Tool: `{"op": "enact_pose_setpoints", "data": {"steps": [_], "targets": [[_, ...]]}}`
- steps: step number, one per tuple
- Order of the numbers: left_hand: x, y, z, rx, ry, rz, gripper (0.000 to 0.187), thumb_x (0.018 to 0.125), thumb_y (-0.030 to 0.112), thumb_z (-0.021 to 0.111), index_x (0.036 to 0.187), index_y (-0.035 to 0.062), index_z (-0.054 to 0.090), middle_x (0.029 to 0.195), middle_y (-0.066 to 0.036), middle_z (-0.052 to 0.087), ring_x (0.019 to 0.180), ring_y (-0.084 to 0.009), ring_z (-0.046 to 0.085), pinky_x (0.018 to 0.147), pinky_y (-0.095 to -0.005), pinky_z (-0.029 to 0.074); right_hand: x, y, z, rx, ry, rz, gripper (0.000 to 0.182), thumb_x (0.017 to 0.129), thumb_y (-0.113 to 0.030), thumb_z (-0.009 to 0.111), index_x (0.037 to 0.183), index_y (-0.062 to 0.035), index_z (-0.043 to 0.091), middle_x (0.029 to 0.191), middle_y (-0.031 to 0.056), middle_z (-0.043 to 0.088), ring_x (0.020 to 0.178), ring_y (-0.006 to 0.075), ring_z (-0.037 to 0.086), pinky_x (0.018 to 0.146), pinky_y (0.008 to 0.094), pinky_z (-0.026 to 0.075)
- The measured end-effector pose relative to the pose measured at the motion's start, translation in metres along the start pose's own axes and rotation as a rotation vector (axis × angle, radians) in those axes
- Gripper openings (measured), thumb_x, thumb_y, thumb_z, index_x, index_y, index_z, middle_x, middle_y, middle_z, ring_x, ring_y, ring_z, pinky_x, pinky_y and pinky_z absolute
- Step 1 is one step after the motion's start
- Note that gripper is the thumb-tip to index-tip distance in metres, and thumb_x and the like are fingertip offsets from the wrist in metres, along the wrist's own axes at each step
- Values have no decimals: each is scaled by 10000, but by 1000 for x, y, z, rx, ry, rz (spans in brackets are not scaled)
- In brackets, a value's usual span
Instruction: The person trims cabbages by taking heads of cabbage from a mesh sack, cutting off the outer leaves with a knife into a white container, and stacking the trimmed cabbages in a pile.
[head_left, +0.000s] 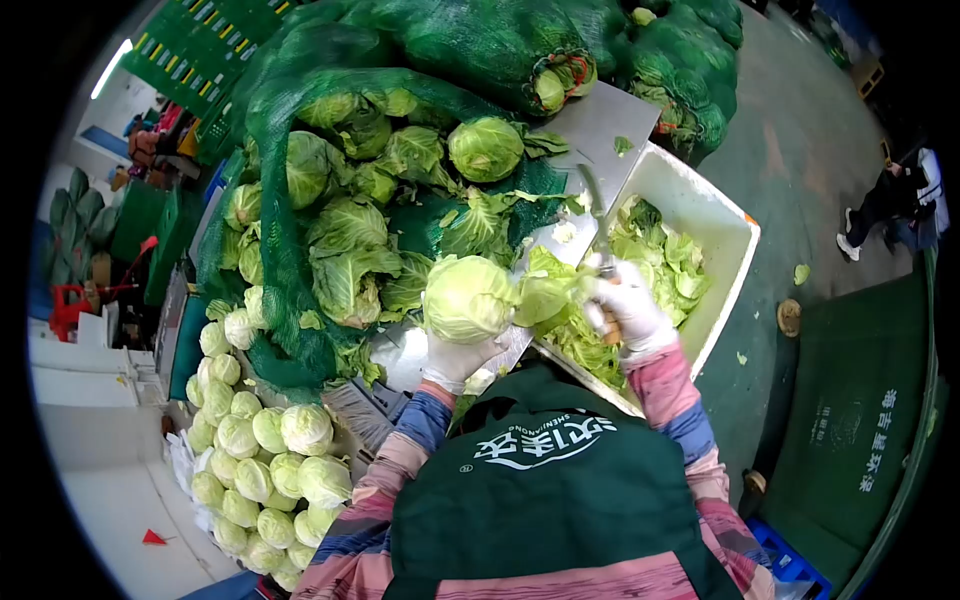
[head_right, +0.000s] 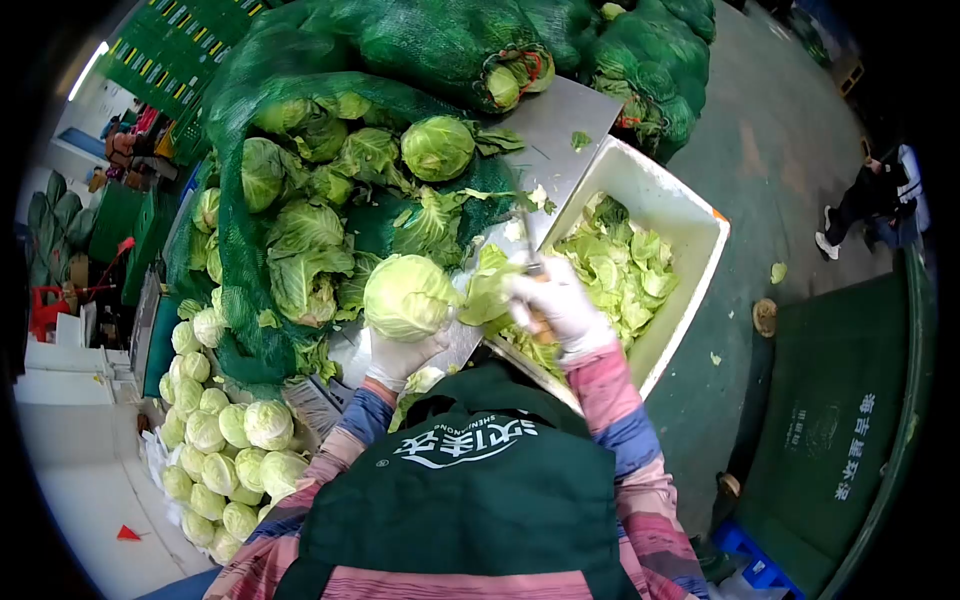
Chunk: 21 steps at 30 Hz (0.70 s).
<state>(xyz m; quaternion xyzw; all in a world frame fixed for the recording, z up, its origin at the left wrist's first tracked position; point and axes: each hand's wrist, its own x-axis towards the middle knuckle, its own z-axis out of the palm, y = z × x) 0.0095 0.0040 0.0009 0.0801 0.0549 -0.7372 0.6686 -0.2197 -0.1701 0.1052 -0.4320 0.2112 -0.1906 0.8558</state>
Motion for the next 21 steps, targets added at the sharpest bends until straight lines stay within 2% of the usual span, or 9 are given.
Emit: {"op": "enact_pose_setpoints", "data": {"steps": [1,3,5,7,9,10,12,13,21], "targets": [[0,0,-3,-3,-9,9,868,811,764,415,1450,181,350,1451,-107,413,1325,-351,380,986,-575,380,6,6,-16,-116,194,-18,187,863,-103,653,992,17,591,684,54,620,461,94,539,404,233,409],[2,-7,3,707,152,183,785,819,596,530,1433,141,350,1424,-108,439,1282,-317,429,1037,-514,356,5,-6,-29,-1089,484,-26,376,818,-139,721,1129,28,593,841,94,668,640,150,653,578,270,534],[9,-17,23,1524,310,303,812,786,397,739,1426,101,338,1382,-85,492,1258,-251,476,1095,-411,341,1,-7,-12,-818,355,-155,653,783,-151,761,1349,-1,473,1159,133,637,1024,202,648,863,290,526],[43,-16,43,2412,55,646,813,716,322,796,1395,104,405,1334,-85,535,1253,-251,487,1106,-401,329,5,2,14,-647,281,-313,671,774,-254,719,1385,-113,479,1297,127,576,1116,217,587,945,346,481],[30,-25,67,2665,29,671,802,703,324,777,1393,124,419,1399,-96,460,1332,-275,387,1120,-425,294,12,33,37,-1270,305,-470,715,784,-382,689,1427,-200,434,1421,102,440,1154,278,558,961,390,471],[29,-28,69,2706,62,549,952,675,311,798,1459,145,285,1475,-104,352,1370,-274,330,1141,-429,261,20,35,46,-1158,230,-388,668,799,-452,664,1397,-231,465,1358,93,467,1057,291,585,882,384,500],[8,-36,44,1481,223,322,1133,689,278,784,1502,214,-4,1540,-105,193,1398,-291,284,1143,-456,268,20,46,52,-1145,186,-363,534,832,-407,665,1302,-191,534,1218,85,494,926,285,594,757,367,495],[7,-53,65,1685,235,470,952,741,326,743,1485,196,162,1463,-121,333,1345,-294,360,1063,-464,384,17,46,47,-1096,161,-370,493,842,-386,665,1270,-172,549,1172,82,504,889,286,592,725,371,486],[13,-54,80,1111,203,231,741,779,444,660,1377,145,341,1317,-133,447,1197,-278,457,910,-422,443,17,54,47,-880,192,-674,322,842,-224,693,1093,-50,589,912,106,539,797,291,582,695,357,472]]}}
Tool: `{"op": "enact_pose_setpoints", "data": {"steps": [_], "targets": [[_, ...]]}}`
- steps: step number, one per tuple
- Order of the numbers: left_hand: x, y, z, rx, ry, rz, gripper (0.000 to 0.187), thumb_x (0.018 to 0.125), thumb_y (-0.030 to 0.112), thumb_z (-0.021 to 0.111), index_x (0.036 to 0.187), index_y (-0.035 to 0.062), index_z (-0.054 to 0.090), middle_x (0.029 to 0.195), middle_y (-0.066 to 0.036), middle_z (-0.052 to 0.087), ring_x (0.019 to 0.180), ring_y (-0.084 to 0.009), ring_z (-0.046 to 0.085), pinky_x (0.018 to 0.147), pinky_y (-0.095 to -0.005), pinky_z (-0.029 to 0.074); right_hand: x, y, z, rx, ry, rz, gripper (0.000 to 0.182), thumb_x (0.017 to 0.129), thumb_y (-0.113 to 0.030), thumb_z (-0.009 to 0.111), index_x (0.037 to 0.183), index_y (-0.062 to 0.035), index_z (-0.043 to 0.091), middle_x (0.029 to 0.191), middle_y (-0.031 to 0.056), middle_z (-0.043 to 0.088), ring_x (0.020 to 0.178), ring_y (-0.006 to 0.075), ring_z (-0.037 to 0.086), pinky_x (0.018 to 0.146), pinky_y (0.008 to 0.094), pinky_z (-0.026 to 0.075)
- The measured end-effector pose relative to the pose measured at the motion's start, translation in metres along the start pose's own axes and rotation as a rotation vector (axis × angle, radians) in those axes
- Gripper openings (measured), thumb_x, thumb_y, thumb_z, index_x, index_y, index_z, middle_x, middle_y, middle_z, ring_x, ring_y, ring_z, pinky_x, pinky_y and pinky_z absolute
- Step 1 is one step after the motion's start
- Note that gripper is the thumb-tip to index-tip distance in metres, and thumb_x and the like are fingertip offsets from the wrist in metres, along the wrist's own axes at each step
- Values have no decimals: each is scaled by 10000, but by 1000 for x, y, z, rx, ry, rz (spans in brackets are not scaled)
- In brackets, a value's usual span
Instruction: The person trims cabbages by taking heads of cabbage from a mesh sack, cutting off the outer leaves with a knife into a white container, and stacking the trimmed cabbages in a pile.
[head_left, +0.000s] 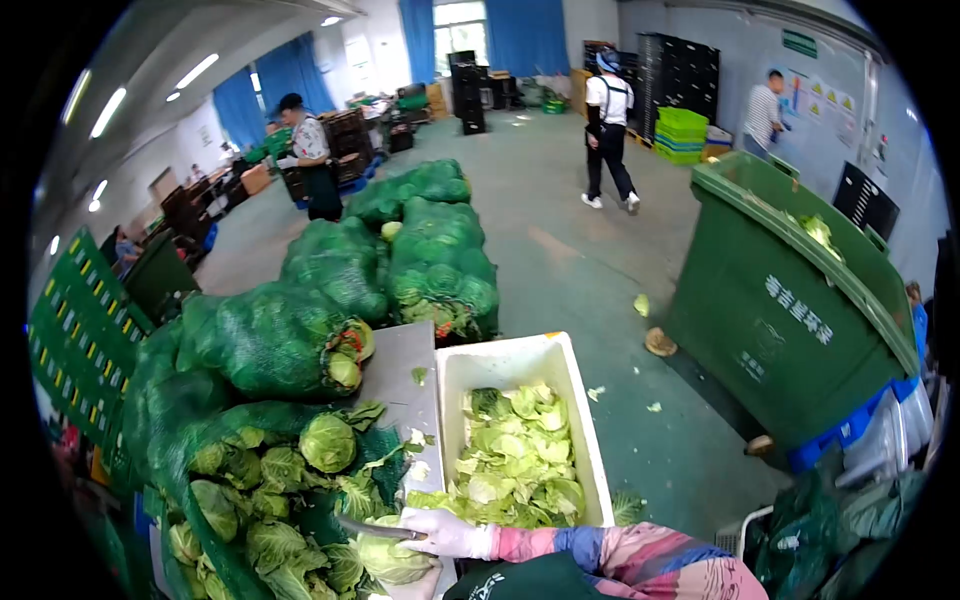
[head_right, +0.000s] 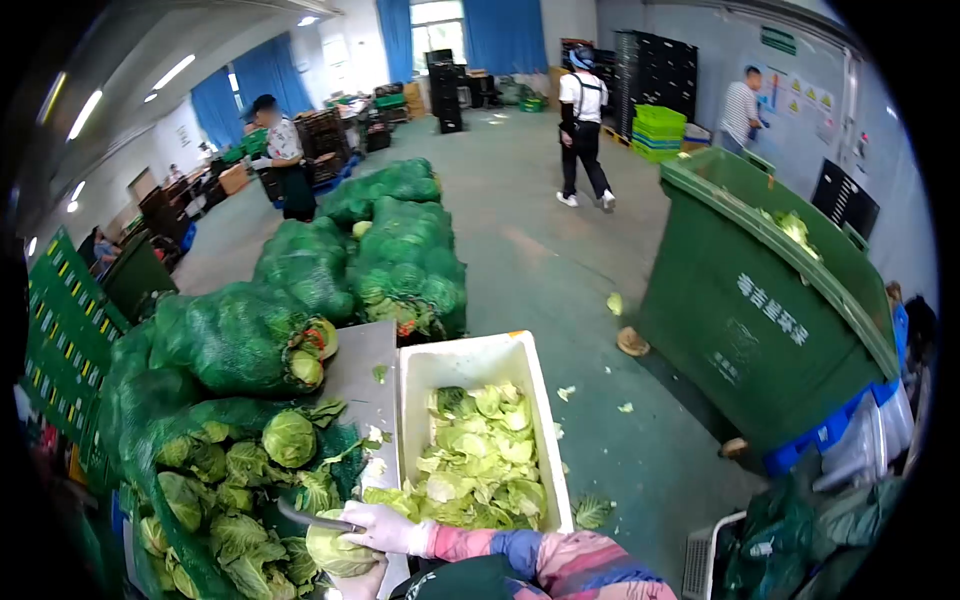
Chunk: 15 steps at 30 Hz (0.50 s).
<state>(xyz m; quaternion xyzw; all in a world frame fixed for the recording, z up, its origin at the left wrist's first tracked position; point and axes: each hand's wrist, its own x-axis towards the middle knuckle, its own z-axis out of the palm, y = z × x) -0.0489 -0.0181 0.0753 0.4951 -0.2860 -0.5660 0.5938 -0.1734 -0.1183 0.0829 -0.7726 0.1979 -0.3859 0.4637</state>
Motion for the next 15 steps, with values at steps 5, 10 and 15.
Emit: {"op": "enact_pose_setpoints", "data": {"steps": [5,10,15], "targets": [[2,1,0,-221,-158,-8,668,802,518,608,1310,112,453,1226,-140,518,1104,-268,518,815,-396,480,2,11,-46,237,142,477,327,852,-274,716,1082,-46,665,893,66,685,747,127,620,656,289,504],[13,34,-13,-27,-242,16,692,910,626,376,1354,99,441,1293,-138,527,1181,-332,513,983,-492,416,12,10,-79,-12,-159,581,528,836,-467,687,1157,-53,627,821,107,653,747,221,632,692,356,498],[-3,0,-34,-294,-115,-504,555,946,387,569,1384,76,430,1322,-103,542,1155,-180,568,989,-336,461,12,-33,-45,-145,-349,283,743,826,-607,618,1381,-132,484,1093,149,644,968,288,619,846,364,475]]}}
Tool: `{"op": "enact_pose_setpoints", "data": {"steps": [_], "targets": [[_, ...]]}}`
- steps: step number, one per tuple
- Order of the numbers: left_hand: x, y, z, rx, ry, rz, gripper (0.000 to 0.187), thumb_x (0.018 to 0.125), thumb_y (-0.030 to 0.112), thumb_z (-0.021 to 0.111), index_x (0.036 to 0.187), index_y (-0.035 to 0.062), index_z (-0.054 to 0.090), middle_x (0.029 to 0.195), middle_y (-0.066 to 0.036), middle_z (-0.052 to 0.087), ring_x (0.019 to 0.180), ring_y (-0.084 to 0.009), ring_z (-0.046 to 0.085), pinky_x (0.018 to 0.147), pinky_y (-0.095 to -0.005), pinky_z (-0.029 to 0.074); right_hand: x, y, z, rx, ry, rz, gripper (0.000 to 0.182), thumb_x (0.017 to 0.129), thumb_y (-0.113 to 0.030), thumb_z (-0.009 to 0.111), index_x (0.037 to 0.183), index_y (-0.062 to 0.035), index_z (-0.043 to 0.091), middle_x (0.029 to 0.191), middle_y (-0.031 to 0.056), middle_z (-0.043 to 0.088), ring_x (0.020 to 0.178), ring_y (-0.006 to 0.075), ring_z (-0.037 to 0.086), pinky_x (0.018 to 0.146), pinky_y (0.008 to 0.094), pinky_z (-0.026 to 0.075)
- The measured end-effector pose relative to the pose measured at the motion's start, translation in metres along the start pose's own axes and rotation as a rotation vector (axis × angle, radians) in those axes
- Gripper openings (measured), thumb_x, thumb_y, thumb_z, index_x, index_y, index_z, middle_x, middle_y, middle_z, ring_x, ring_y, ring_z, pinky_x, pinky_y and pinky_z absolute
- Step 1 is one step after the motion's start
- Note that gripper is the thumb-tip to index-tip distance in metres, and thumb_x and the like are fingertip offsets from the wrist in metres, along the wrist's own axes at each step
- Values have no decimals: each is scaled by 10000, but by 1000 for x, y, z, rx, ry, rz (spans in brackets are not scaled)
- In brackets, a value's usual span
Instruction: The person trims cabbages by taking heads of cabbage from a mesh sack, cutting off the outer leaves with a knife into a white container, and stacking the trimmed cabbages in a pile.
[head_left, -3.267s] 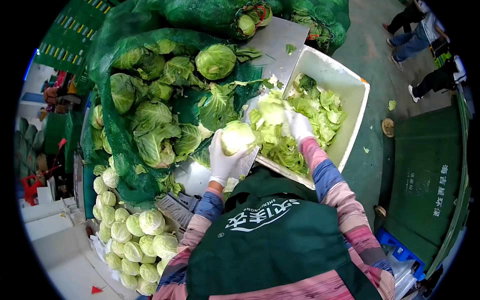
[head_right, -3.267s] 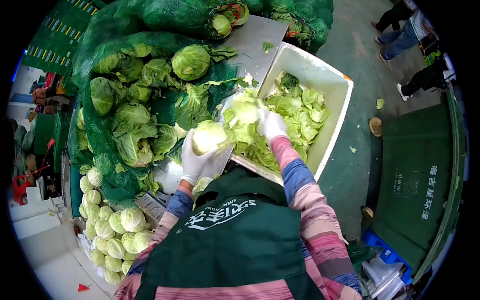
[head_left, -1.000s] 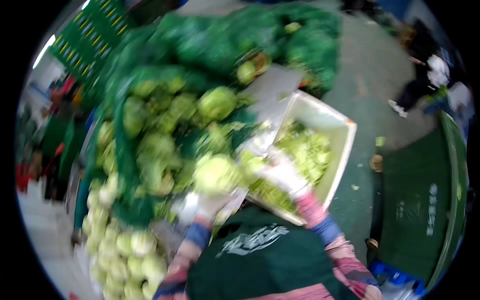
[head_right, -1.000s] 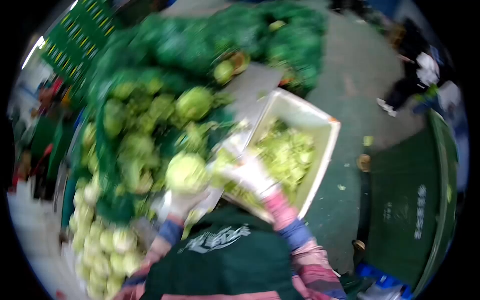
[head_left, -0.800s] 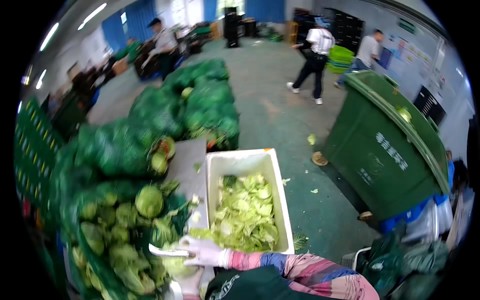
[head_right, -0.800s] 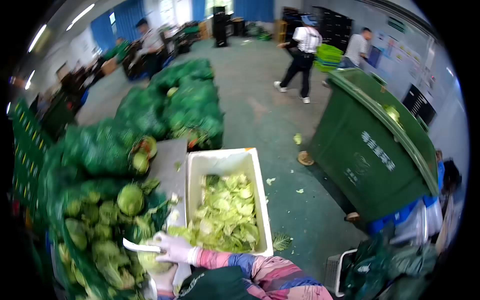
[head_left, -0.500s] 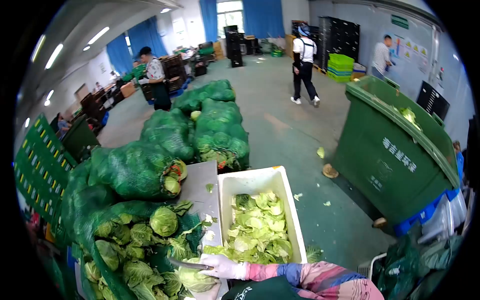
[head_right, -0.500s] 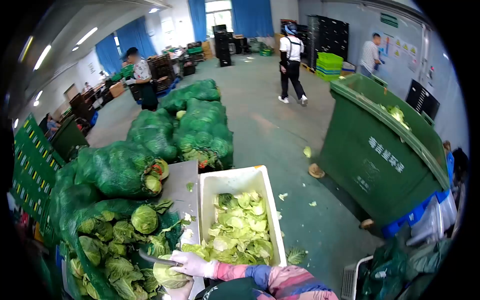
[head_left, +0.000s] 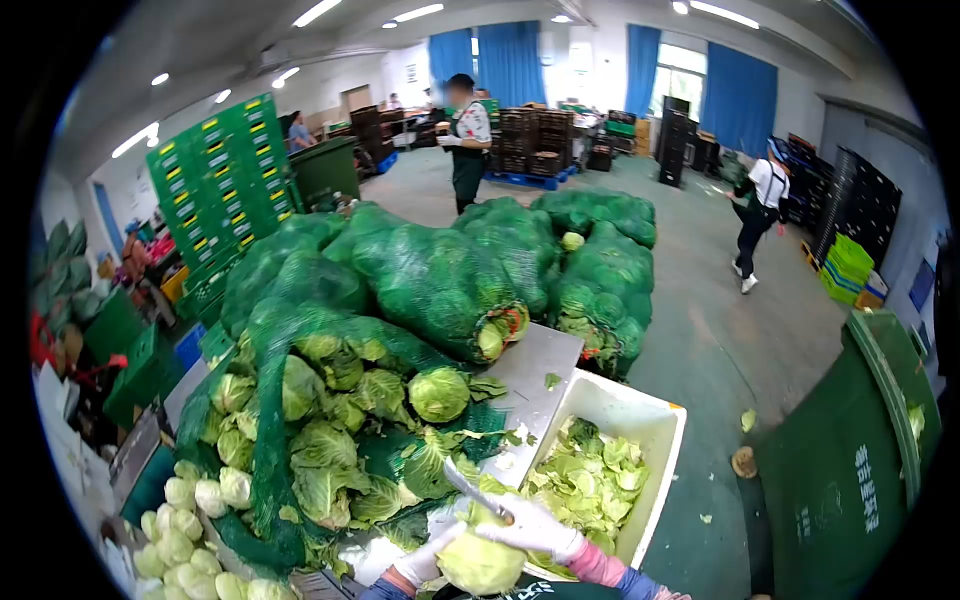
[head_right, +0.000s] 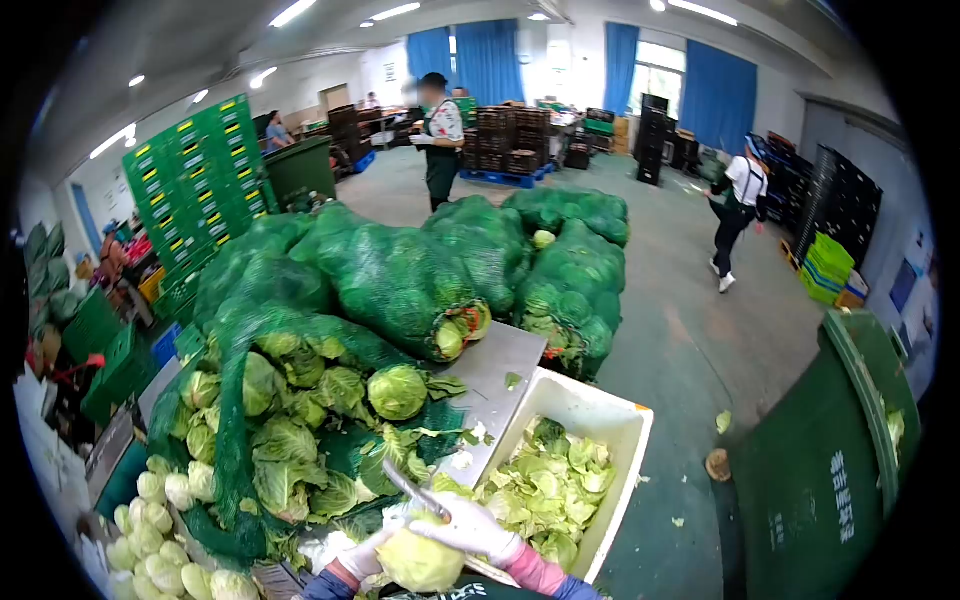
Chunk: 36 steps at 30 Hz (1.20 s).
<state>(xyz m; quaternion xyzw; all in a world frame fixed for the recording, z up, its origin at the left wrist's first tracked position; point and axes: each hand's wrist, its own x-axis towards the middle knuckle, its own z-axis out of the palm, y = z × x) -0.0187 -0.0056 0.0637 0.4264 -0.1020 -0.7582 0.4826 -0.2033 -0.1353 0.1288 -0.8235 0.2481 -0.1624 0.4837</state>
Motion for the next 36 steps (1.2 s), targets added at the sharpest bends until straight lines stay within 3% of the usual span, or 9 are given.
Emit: {"op": "enact_pose_setpoints", "data": {"steps": [4,11,13,17,24,27,29,34,36], "targets": [[-18,-18,7,-42,34,41,531,972,389,526,1377,54,449,1331,-79,551,1177,-172,553,1030,-336,425,-15,-23,17,177,89,12,327,800,-357,761,892,-52,690,705,79,614,656,178,595,615,287,459],[-59,-40,-17,-155,137,30,478,974,350,529,1343,49,491,1352,-55,542,1221,-160,520,1065,-321,387,-3,17,57,376,144,202,257,774,-195,788,849,21,670,718,62,650,622,100,555,595,252,458],[-46,-103,-81,332,-55,605,582,919,187,644,1431,118,375,1388,-67,484,1263,-170,469,1081,-336,357,-9,47,72,174,116,217,246,769,-183,785,844,22,671,714,53,649,633,119,563,609,266,464],[-108,-25,-40,-824,160,512,625,904,536,553,1377,135,474,1378,-83,513,1272,-256,476,1089,-461,358,-33,170,96,-68,64,247,235,799,-181,762,866,23,669,723,50,636,619,123,536,574,284,438],[-279,38,-198,-832,266,1288,723,868,684,433,1401,195,423,1435,-80,439,1303,-295,411,1056,-505,350,6,206,75,140,88,252,236,925,-186,630,1043,18,621,847,60,636,653,91,541,566,235,446],[-357,53,-260,-1121,585,1508,650,863,622,453,1363,205,458,1381,-78,481,1269,-323,434,1025,-515,373,26,157,75,-1038,63,107,279,931,-317,603,981,-51,667,670,66,636,519,210,573,466,337,481],[-389,38,-314,-1143,809,1690,698,839,615,540,1371,179,425,1391,-113,465,1250,-325,443,1013,-507,391,34,228,86,68,128,277,225,945,-175,591,1034,30,616,842,54,633,627,92,546,530,236,443],[-395,54,-338,-976,919,1653,1015,858,557,607,1490,31,11,1473,-232,301,1324,-375,383,1093,-481,363,37,103,124,256,3,397,298,921,-180,627,1094,62,617,853,63,653,640,108,596,561,238,468],[-340,94,-283,-539,822,1365,802,933,502,523,1464,9,178,1405,-213,401,1245,-327,476,1032,-453,422,39,92,138,323,-61,420,336,900,-190,660,1119,63,625,877,70,671,664,100,595,579,233,478]]}}
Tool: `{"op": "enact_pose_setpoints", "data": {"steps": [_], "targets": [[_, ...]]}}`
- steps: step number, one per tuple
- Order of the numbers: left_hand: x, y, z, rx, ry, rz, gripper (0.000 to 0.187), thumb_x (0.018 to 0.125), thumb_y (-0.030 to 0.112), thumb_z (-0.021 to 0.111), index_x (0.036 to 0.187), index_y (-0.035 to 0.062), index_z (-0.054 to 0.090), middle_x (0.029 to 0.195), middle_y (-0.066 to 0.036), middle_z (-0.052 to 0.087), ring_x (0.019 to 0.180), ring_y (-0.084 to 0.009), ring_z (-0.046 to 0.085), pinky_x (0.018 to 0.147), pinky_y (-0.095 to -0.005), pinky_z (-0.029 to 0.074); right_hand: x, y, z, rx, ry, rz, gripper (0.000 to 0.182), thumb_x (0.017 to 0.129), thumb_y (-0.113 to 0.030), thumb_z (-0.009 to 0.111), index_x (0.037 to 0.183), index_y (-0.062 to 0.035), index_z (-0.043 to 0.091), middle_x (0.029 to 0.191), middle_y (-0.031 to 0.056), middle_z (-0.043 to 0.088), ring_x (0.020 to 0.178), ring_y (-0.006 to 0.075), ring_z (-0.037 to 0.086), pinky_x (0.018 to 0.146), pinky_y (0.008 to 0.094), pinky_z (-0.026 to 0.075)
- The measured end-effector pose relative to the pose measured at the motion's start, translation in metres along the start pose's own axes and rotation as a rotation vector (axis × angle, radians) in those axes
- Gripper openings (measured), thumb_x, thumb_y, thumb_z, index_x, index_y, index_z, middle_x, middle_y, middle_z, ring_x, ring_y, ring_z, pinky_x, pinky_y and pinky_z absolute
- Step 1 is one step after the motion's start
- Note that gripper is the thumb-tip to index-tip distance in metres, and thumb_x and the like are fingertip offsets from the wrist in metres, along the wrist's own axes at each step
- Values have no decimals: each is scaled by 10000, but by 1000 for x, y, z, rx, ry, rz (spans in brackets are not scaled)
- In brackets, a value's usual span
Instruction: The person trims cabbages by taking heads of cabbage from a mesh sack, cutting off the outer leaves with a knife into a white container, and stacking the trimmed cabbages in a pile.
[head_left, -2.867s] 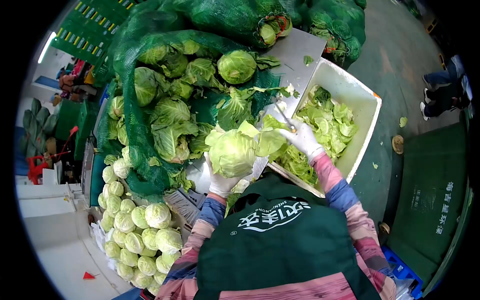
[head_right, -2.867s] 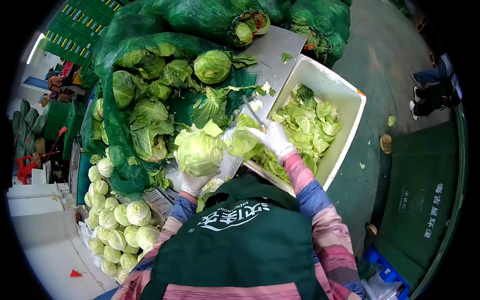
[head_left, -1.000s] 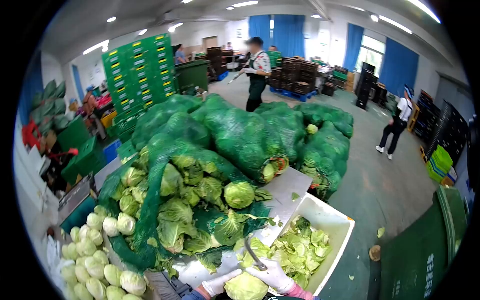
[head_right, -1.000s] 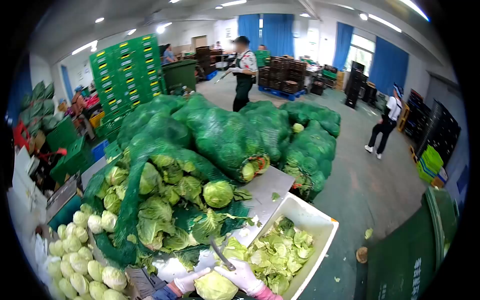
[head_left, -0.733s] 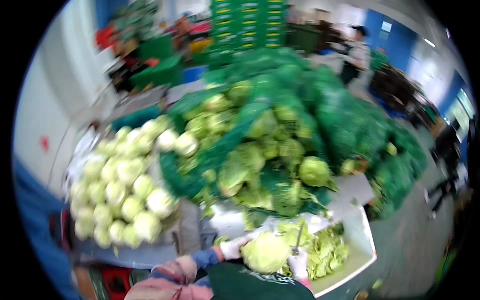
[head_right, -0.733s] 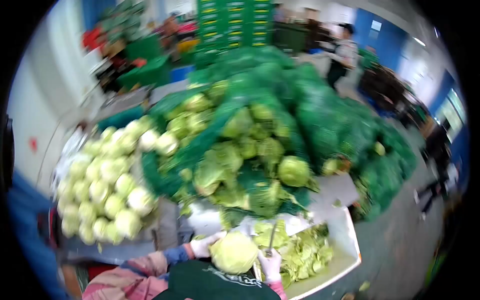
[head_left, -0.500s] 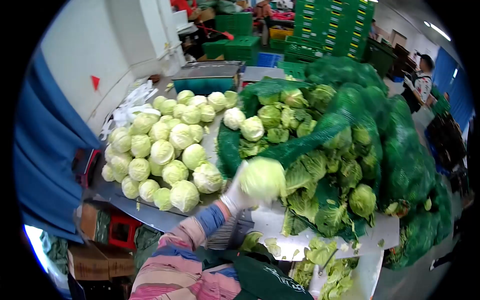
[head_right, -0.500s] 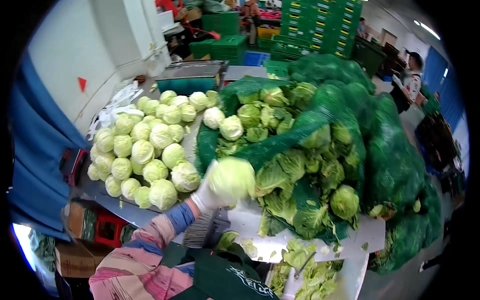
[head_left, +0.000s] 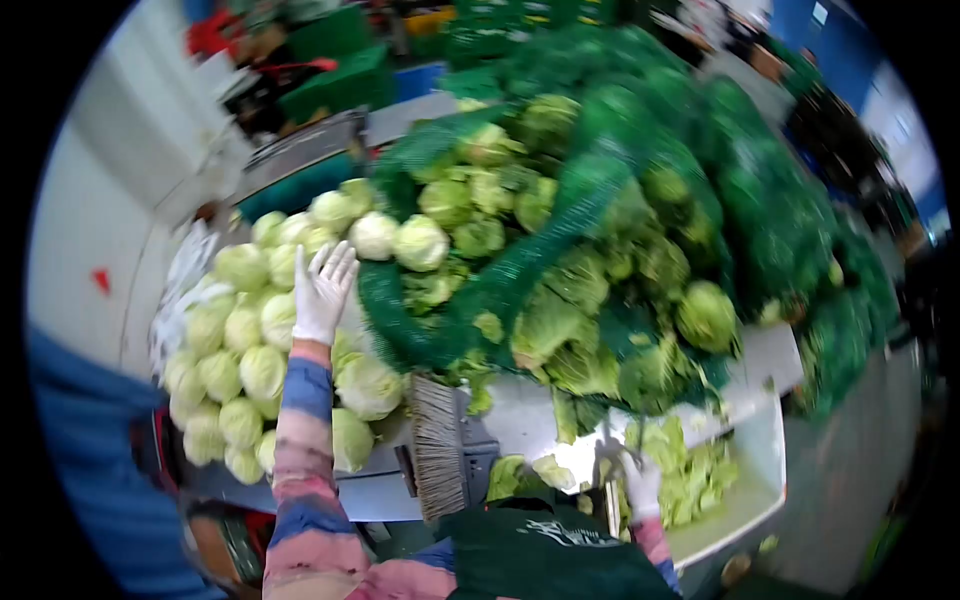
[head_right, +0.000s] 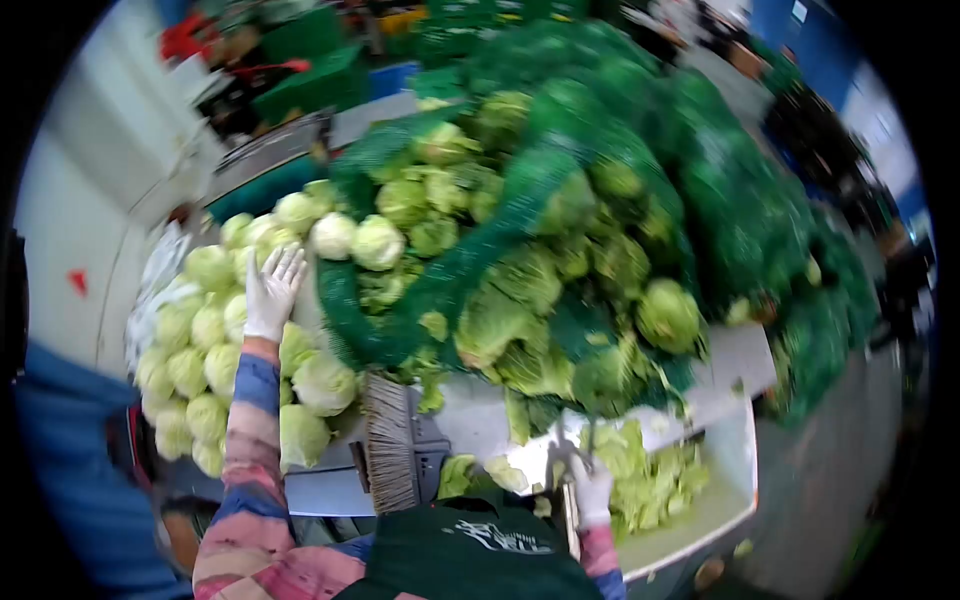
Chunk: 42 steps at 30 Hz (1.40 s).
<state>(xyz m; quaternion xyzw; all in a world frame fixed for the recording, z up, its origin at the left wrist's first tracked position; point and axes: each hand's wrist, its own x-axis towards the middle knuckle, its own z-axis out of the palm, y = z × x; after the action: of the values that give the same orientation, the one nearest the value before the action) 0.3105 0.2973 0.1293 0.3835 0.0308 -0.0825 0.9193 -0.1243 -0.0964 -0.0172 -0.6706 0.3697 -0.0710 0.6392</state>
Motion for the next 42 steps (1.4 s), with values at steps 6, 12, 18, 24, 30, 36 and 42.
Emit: {"op": "enact_pose_setpoints", "data": {"steps": [6,12,18,24,30,36,42], "targets": [[-80,-168,189,873,-957,-382,529,972,364,531,1311,-38,474,1170,-157,620,1058,-236,612,905,-348,506,-37,-183,17,-432,-300,-429,439,865,-255,671,1230,-32,575,1021,190,666,892,320,667,757,361,537],[-2,-287,212,2062,-454,351,903,742,570,686,1289,-110,455,1297,-309,511,1249,-394,470,1039,-411,387,-107,-344,15,-420,-737,-1240,310,897,-237,645,1104,-28,546,924,158,654,762,315,658,665,367,546],[79,-318,177,1933,-418,-35,1115,628,750,672,1299,-116,459,1257,-294,560,1179,-386,552,989,-380,434,-115,-341,-21,-379,-712,-1298,356,879,-214,657,1153,-14,547,962,134,642,750,248,650,648,336,540],[-16,-316,218,2344,-423,349,973,657,712,664,1302,10,474,1260,-256,502,1172,-417,479,937,-524,415,-110,-329,-65,-293,-592,-1091,409,862,-191,670,1202,0,549,1001,110,631,739,182,641,631,306,535],[-163,-333,218,2109,-1111,659,696,745,555,671,1194,38,542,1158,-192,511,1103,-368,455,949,-549,338,-47,-250,-111,144,-134,-256,457,846,-158,673,1240,36,547,972,54,641,723,74,617,556,240,500],[-227,-327,217,1325,-1437,746,489,779,279,710,1176,35,563,1191,-149,545,1127,-279,493,1039,-493,308,0,-109,-135,83,234,-47,366,870,-189,667,1161,23,602,802,28,647,577,67,577,455,214,414],[-94,-379,181,1249,-576,-300,589,891,395,651,1270,-33,508,1248,-152,554,1122,-237,531,942,-336,424,11,-40,-125,143,233,43,327,882,-201,671,1125,11,619,659,17,629,472,64,492,438,231,381]]}}
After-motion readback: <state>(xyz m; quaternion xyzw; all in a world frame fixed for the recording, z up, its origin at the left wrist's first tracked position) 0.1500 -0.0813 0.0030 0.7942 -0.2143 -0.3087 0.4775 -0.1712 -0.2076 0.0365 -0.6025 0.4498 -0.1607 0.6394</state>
